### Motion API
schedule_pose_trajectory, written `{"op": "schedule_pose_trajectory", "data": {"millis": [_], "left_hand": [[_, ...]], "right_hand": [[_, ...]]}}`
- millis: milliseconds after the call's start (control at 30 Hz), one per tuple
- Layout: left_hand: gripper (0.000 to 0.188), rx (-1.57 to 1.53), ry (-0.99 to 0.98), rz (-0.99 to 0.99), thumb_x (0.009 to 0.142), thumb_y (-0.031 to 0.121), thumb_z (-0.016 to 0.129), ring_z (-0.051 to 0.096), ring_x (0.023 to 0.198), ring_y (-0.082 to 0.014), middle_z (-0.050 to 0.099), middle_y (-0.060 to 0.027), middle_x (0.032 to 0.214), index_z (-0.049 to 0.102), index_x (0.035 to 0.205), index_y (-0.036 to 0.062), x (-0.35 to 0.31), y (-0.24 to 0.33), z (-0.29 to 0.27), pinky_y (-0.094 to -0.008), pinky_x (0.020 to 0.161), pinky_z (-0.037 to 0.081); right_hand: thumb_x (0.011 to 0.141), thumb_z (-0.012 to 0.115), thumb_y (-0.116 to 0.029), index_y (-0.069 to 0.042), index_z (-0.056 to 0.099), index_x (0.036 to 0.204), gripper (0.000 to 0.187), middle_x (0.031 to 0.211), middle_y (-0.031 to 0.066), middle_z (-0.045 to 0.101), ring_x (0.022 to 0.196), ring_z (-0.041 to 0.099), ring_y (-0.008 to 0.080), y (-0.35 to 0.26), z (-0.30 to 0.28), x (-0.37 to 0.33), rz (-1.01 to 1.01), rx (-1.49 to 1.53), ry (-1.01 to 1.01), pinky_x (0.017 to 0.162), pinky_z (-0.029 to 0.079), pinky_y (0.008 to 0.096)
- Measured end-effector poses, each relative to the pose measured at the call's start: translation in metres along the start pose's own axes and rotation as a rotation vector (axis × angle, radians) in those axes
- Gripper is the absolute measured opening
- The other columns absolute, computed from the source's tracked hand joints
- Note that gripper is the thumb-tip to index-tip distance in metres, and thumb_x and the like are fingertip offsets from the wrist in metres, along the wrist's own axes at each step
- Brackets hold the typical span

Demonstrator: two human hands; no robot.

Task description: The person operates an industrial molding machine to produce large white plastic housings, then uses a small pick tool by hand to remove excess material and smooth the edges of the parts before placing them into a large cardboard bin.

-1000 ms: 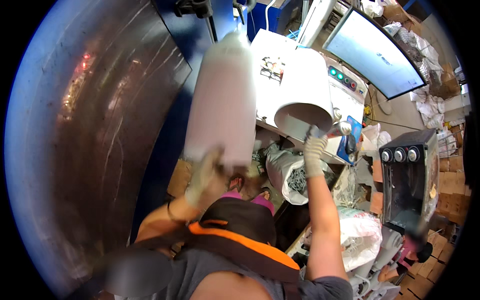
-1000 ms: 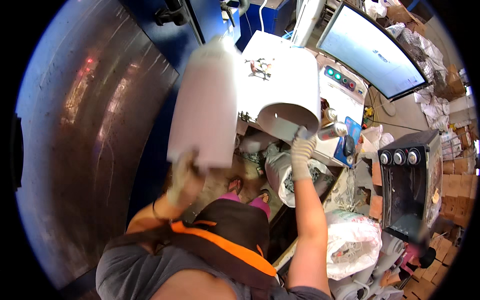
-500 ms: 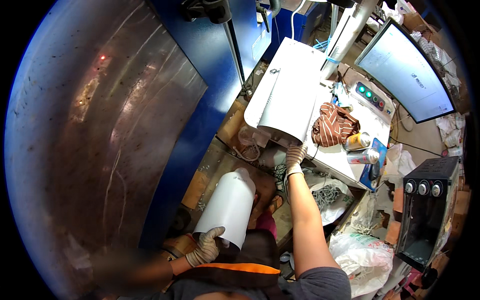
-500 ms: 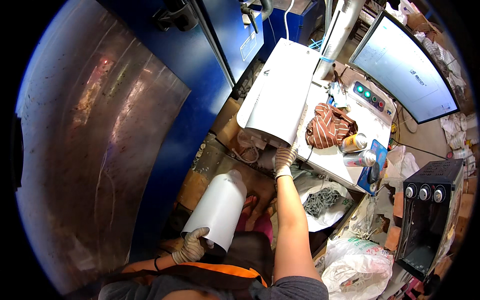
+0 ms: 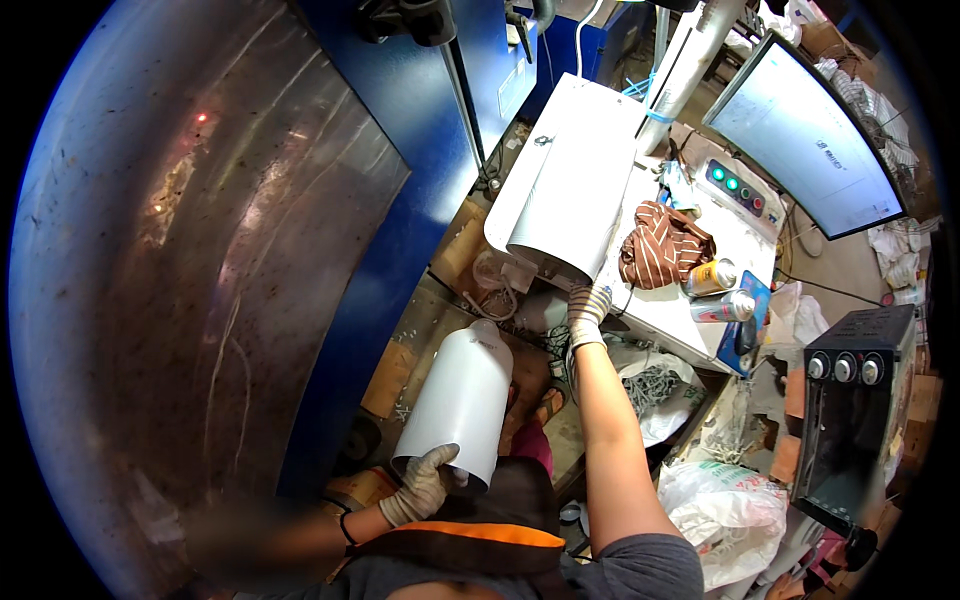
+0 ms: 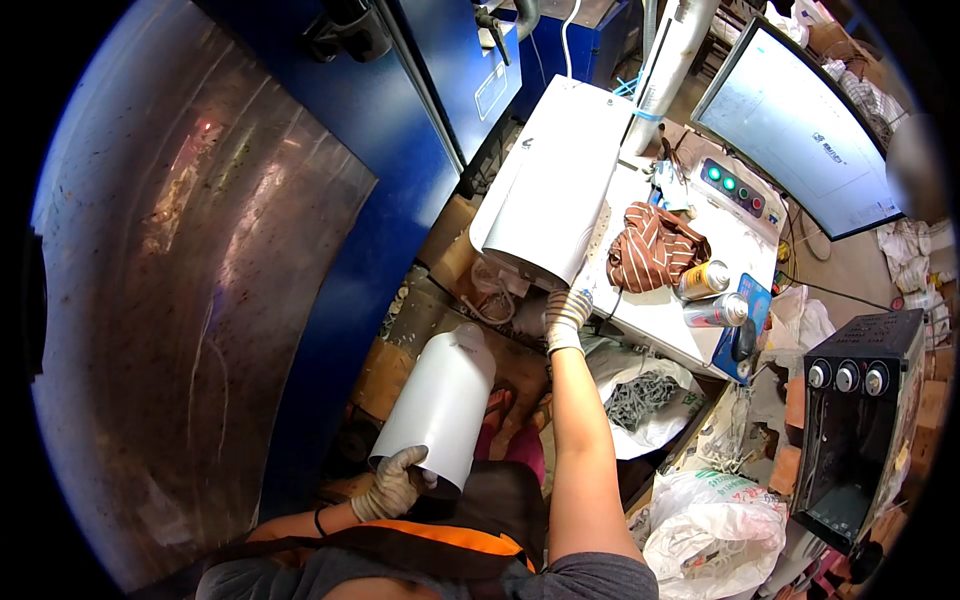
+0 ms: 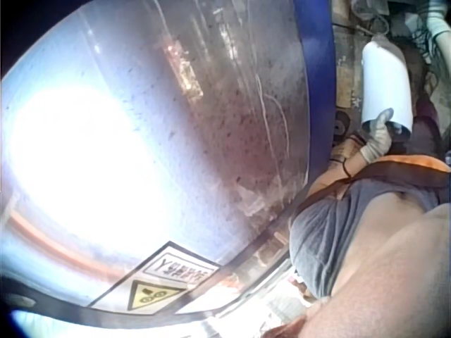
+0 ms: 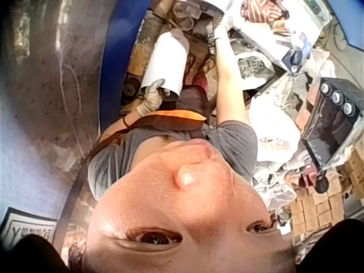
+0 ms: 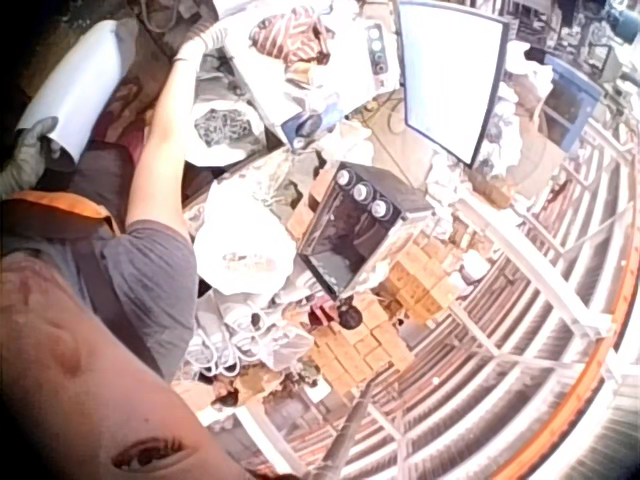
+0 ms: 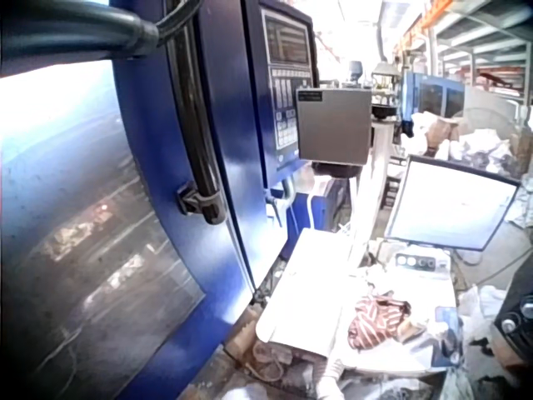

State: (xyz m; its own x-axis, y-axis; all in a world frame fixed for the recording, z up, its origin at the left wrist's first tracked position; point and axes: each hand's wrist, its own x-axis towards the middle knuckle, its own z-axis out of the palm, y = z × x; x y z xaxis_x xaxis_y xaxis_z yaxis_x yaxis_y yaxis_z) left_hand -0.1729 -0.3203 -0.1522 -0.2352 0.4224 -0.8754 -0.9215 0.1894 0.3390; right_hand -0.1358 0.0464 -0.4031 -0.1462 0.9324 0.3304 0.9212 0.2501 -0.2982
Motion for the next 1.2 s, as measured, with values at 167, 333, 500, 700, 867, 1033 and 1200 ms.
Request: {"op": "schedule_pose_trajectory", "data": {"millis": [167, 333, 500, 700, 867, 1033, 1200], "left_hand": [[0.017, -0.028, -0.021, -0.005, 0.087, 0.015, 0.063, 0.062, 0.063, -0.0172, 0.062, -0.0066, 0.082, 0.059, 0.097, 0.0016, -0.001, 0.001, 0.008, -0.0320, 0.056, 0.055], [0.017, -0.038, -0.015, -0.059, 0.087, 0.014, 0.063, 0.063, 0.063, -0.0178, 0.061, -0.0069, 0.081, 0.059, 0.097, 0.0011, 0.004, -0.006, -0.001, -0.0327, 0.056, 0.056], [0.018, -0.001, -0.017, -0.058, 0.088, 0.015, 0.062, 0.062, 0.063, -0.0178, 0.062, -0.0068, 0.080, 0.059, 0.098, 0.0008, 0.001, -0.010, -0.002, -0.0326, 0.057, 0.056], [0.024, 0.078, -0.103, -0.014, 0.090, 0.017, 0.058, 0.062, 0.083, -0.0180, 0.062, -0.0087, 0.095, 0.057, 0.107, -0.0002, -0.003, -0.010, 0.003, -0.0314, 0.067, 0.056], [0.029, -0.078, -0.059, -0.086, 0.091, 0.021, 0.056, 0.060, 0.095, -0.0187, 0.060, -0.0066, 0.108, 0.053, 0.116, 0.0060, 0.009, -0.009, 0.023, -0.0320, 0.077, 0.055], [0.020, 0.023, -0.266, -0.254, 0.091, 0.020, 0.058, 0.060, 0.084, -0.0168, 0.062, -0.0042, 0.092, 0.055, 0.105, 0.0065, -0.006, -0.037, 0.068, -0.0261, 0.080, 0.049], [0.036, 1.398, -1.701, -0.201, 0.097, 0.030, 0.044, 0.059, 0.098, -0.0249, 0.062, -0.0138, 0.102, 0.062, 0.098, -0.0005, -0.032, 0.000, 0.126, -0.0358, 0.081, 0.047]], "right_hand": [[0.077, 0.062, -0.033, -0.009, 0.052, 0.084, 0.028, 0.060, 0.0093, 0.057, 0.056, 0.057, 0.0271, 0.024, 0.046, -0.005, 0.064, 0.106, -0.185, 0.056, 0.047, 0.0366], [0.073, 0.064, -0.012, -0.005, 0.041, 0.134, 0.066, 0.094, 0.0169, 0.065, 0.080, 0.062, 0.0304, 0.020, 0.046, -0.008, 0.102, 0.137, -0.142, 0.076, 0.050, 0.0361], [0.075, 0.063, -0.013, -0.006, 0.040, 0.136, 0.066, 0.107, 0.0191, 0.062, 0.092, 0.060, 0.0335, 0.015, 0.041, 0.000, 0.263, 0.263, -0.385, 0.085, 0.048, 0.0377], [0.082, 0.064, -0.026, -0.003, 0.039, 0.136, 0.064, 0.124, 0.0252, 0.051, 0.107, 0.054, 0.0391, -0.013, -0.066, 0.006, 0.145, 0.475, -0.244, 0.092, 0.044, 0.0419], [0.075, 0.077, -0.035, -0.002, 0.038, 0.139, 0.082, 0.134, 0.0161, 0.047, 0.115, 0.048, 0.0238, 0.026, -0.228, -0.085, 0.277, 1.076, -1.107, 0.091, 0.045, 0.0366], [0.079, 0.068, -0.040, -0.003, 0.026, 0.144, 0.086, 0.120, 0.0241, 0.058, 0.099, 0.062, 0.0356, 0.055, -0.337, -0.210, 0.093, 0.408, -1.198, 0.083, 0.049, 0.0409], [0.084, 0.059, -0.020, -0.005, 0.060, 0.112, 0.032, 0.104, 0.0208, 0.064, 0.096, 0.060, 0.0387, 0.099, -0.403, -0.281, 0.726, 0.460, -0.604, 0.081, 0.049, 0.0432]]}}
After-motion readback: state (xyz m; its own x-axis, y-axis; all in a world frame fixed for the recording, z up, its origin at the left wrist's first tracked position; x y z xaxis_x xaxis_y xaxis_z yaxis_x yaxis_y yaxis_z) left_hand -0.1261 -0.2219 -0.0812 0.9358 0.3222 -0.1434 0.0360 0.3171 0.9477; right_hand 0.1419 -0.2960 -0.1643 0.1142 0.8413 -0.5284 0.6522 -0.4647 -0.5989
